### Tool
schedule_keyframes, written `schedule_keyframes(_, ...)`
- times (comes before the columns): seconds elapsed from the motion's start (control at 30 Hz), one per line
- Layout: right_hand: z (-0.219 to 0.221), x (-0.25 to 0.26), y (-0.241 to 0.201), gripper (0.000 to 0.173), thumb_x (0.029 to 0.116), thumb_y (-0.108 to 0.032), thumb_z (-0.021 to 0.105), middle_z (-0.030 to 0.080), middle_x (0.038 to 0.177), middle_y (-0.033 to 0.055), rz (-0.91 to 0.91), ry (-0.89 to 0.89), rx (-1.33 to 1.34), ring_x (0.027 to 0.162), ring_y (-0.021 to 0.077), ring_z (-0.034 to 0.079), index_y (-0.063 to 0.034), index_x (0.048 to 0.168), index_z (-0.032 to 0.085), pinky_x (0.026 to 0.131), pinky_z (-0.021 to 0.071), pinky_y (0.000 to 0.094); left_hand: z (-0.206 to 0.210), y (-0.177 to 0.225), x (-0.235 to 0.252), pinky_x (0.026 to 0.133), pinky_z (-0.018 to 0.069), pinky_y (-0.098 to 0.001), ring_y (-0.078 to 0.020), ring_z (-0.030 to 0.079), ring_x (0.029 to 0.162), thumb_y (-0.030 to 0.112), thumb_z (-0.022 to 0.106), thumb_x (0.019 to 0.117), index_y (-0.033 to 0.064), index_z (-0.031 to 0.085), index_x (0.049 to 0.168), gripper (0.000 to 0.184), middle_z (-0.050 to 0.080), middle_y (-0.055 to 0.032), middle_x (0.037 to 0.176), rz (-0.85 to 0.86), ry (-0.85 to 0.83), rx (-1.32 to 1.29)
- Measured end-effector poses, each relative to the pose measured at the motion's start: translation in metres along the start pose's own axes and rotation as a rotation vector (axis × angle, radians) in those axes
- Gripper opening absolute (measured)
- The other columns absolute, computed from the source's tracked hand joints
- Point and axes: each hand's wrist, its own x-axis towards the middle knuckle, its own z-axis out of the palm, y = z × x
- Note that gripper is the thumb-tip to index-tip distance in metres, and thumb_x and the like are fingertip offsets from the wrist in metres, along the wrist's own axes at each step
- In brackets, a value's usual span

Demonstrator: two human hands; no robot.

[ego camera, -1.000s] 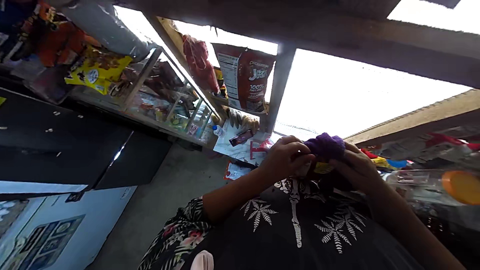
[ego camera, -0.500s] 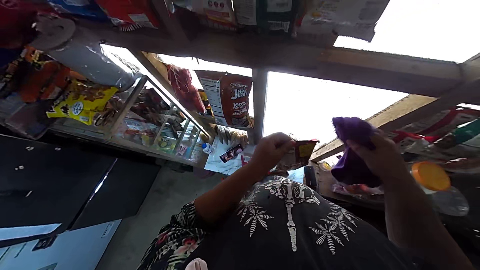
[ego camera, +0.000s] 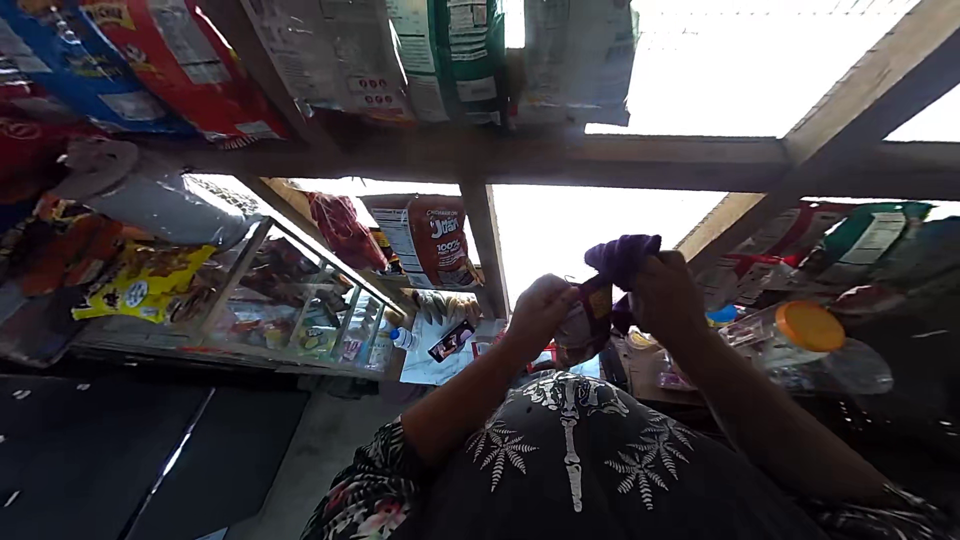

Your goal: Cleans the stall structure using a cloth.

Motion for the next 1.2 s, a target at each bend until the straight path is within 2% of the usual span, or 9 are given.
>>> schedule_keyframes(0.2, -0.027, -0.014, -0.019, 0.006, 0.084, 0.006, 0.067, 0.072, 0.098, 0.0229, -0.085, 0.145, -0.025, 0.102, 0.0444, 0.066, 0.0029, 0.085, 0.073, 0.092, 0.0505, 0.0596, 0.002, 0.002, 0.005, 0.072, 0.0543, -0.0289, -0.0077, 0.061, 0.077, 0.015, 0.057, 0.1032, 0.0063, 0.063, 0.099, 0.012, 0.063, -0.0011, 0.086, -0.042, 0.001, -0.062)
schedule_keyframes(0.3, 0.002, -0.019, -0.017, 0.011, 0.0785, 0.008, 0.07, 0.072, 0.095, 0.0163, -0.178, 0.118, -0.013, 0.101, 0.0393, 0.068, -0.0023, 0.078, 0.072, 0.079, 0.0567, 0.054, 0.003, 0.004, 0.007, 0.073, 0.0546, -0.0288, -0.0074, 0.062, 0.078, 0.01, 0.056, 0.1018, 0.0056, 0.062, 0.1, 0.008, 0.063, -0.0008, 0.087, -0.035, 0.006, -0.072)
schedule_keyframes(0.5, -0.025, -0.004, 0.032, 0.01, 0.0826, 0.006, 0.068, 0.07, 0.105, 0.0249, 0.13, -0.058, 0.042, 0.103, 0.0501, 0.063, 0.0027, 0.09, 0.074, 0.083, 0.0515, 0.0644, -0.004, 0.003, 0.012, 0.075, 0.0552, -0.0302, -0.01, 0.064, 0.078, 0.018, 0.055, 0.1052, 0.0063, 0.065, 0.102, 0.015, 0.066, -0.0028, 0.088, -0.192, 0.053, -0.182)
schedule_keyframes(0.6, -0.04, 0.001, 0.007, 0.016, 0.0823, -0.005, 0.07, 0.068, 0.111, 0.025, 0.123, -0.054, 0.248, 0.115, 0.0487, 0.059, 0.0024, 0.095, 0.075, 0.099, 0.045, 0.0648, 0.0, 0.006, 0.013, 0.082, 0.0554, -0.0319, -0.0106, 0.065, 0.085, 0.018, 0.054, 0.1056, 0.0071, 0.064, 0.105, 0.014, 0.067, -0.0029, 0.094, -0.203, 0.057, -0.312)
schedule_keyframes(0.73, -0.012, 0.003, -0.034, 0.039, 0.1019, -0.033, 0.057, 0.061, 0.134, 0.0237, 0.149, -0.245, 0.458, 0.135, 0.0423, 0.05, -0.0004, 0.118, 0.071, 0.115, 0.0369, 0.0597, 0.014, 0.013, 0.015, 0.075, 0.0569, -0.0305, -0.0109, 0.066, 0.081, 0.021, 0.052, 0.1069, 0.0084, 0.061, 0.111, 0.016, 0.068, -0.0026, 0.091, -0.267, 0.074, -0.49)
schedule_keyframes(0.97, 0.029, -0.034, -0.046, 0.018, 0.0923, -0.016, 0.06, 0.073, 0.107, 0.0161, -0.249, 0.047, 0.244, 0.115, 0.0382, 0.066, -0.0062, 0.094, 0.074, 0.098, 0.0536, 0.0547, 0.024, 0.021, 0.011, 0.073, 0.0572, -0.0304, -0.0107, 0.067, 0.08, 0.016, 0.04, 0.1085, 0.0131, 0.061, 0.112, 0.021, 0.068, -0.0011, 0.088, -0.336, 0.135, -0.681)
schedule_keyframes(1.07, 0.036, -0.053, -0.017, 0.018, 0.093, -0.009, 0.06, 0.073, 0.119, 0.0094, -0.417, 0.038, 0.232, 0.128, 0.0336, 0.061, -0.0099, 0.103, 0.075, 0.11, 0.0473, 0.0495, 0.017, 0.018, 0.013, 0.077, 0.058, -0.0338, -0.0145, 0.068, 0.084, 0.024, 0.046, 0.1093, 0.0095, 0.057, 0.121, 0.022, 0.069, -0.0052, 0.095, -0.349, 0.153, -0.652)
schedule_keyframes(1.13, 0.043, -0.075, 0.007, 0.025, 0.0936, -0.001, 0.058, 0.069, 0.131, 0.009, -0.384, -0.054, 0.214, 0.134, 0.032, 0.057, -0.0092, 0.111, 0.074, 0.112, 0.0453, 0.0463, 0.009, 0.017, 0.014, 0.083, 0.0578, -0.0355, -0.0149, 0.068, 0.09, 0.023, 0.047, 0.1089, 0.0093, 0.056, 0.121, 0.021, 0.068, -0.0049, 0.1, -0.324, 0.185, -0.646)
schedule_keyframes(1.2, 0.043, -0.095, 0.034, 0.027, 0.0917, 0.005, 0.06, 0.069, 0.132, 0.014, -0.248, -0.206, 0.224, 0.13, 0.037, 0.06, -0.0049, 0.112, 0.075, 0.109, 0.0479, 0.0537, 0.003, 0.017, 0.015, 0.083, 0.0584, -0.0348, -0.0142, 0.069, 0.088, 0.021, 0.049, 0.1078, 0.0107, 0.059, 0.116, 0.016, 0.069, -0.0038, 0.097, -0.302, 0.25, -0.649)
